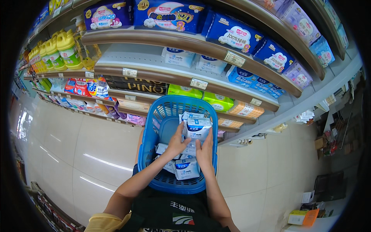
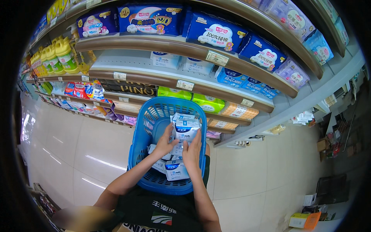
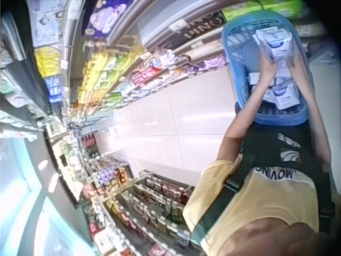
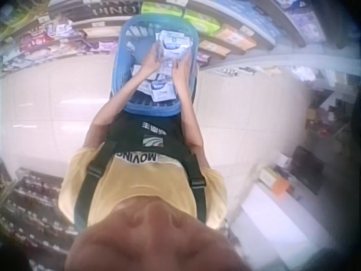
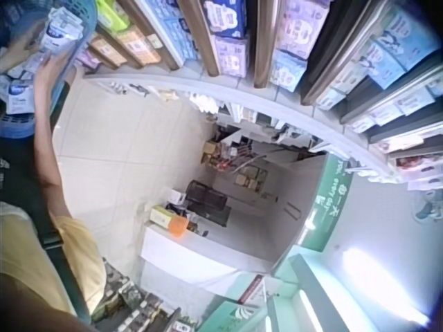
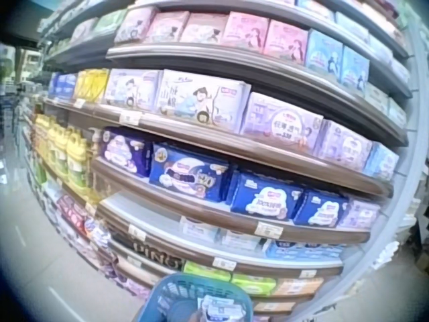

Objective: The person repeatedly picks up small blue and white packages from a blue shopping basket and places them onto a store shelf. They arrange the packages in neat rows, filling gaps in the display.

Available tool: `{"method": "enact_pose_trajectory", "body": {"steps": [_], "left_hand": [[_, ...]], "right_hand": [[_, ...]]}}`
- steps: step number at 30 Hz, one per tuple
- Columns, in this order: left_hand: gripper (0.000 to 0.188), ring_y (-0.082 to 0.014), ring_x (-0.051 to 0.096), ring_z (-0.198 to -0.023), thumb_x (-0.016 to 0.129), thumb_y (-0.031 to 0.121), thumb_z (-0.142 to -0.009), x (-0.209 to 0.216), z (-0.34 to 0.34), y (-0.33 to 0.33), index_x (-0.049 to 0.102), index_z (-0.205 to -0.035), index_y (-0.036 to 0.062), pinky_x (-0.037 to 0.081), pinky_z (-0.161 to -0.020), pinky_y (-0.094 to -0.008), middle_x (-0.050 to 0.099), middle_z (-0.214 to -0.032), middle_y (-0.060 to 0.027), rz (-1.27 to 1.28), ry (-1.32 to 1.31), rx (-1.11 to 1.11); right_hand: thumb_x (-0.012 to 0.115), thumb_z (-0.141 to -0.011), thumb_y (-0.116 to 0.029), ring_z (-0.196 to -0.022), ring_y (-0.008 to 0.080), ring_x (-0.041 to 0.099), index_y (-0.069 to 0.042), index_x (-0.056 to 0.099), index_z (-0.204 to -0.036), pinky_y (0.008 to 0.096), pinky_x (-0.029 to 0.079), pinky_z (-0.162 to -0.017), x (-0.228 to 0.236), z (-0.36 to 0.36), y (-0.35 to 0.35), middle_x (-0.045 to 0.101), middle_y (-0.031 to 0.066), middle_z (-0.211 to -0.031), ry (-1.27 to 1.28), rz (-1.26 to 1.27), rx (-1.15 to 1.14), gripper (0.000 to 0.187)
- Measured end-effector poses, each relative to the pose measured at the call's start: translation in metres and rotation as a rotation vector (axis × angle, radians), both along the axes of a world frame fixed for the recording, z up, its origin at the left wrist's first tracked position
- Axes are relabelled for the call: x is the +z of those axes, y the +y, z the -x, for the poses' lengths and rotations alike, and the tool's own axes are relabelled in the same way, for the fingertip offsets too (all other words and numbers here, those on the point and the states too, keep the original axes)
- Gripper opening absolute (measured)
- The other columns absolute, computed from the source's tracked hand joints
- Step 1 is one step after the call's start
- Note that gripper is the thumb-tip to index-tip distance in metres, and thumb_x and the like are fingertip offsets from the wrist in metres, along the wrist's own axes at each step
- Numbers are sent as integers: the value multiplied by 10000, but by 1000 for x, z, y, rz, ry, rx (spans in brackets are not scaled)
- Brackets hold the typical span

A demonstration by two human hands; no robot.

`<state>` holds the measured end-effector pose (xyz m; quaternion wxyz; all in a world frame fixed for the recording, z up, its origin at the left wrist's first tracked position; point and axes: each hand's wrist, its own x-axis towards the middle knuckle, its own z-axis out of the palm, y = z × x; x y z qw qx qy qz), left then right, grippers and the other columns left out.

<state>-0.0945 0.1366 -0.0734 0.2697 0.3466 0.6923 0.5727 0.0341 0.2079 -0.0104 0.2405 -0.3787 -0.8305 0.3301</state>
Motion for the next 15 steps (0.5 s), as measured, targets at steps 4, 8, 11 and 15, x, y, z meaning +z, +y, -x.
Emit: {"method": "enact_pose_trajectory", "body": {"steps": [4, 8, 11, 15], "left_hand": [[871, -393, 471, -1402, 728, 110, -897, -16, -3, 5, 217, -1597, 31, 435, -1107, -444, 466, -1506, -274, -31, -46, -40], [903, -420, 532, -1338, 746, 144, -874, -7, -10, 4, 219, -1591, -7, 456, -1077, -418, 520, -1449, -298, -58, -48, -24], [891, -423, 494, -1371, 739, 122, -876, 12, -14, -2, 219, -1579, -46, 423, -1107, -417, 476, -1477, -310, -81, -59, -18], [885, -435, 466, -1368, 744, 120, -875, 19, -16, -8, 226, -1568, -65, 392, -1123, -436, 445, -1474, -305, -159, 13, 29]], "right_hand": [[608, -946, -20, -1459, 478, 320, 99, 158, -1568, 480, 253, -1216, 1, -1, 0, 284, 355, -1573, 23, -2, 18, 777], [606, -945, -26, -1456, 481, 319, 97, 166, -1568, 486, 247, -1216, -1, -4, -2, 286, 354, -1571, 27, 5, 6, 773], [609, -948, -43, -1435, 483, 335, 97, 177, -1566, 495, 257, -1205, 3, -5, -6, 316, 346, -1549, 15, -17, -5, 767], [615, -961, -99, -1371, 453, 397, 74, 259, -1550, 499, 298, -1163, 16, -4, -10, 384, 305, -1491, 19, -66, -27, 710]]}}
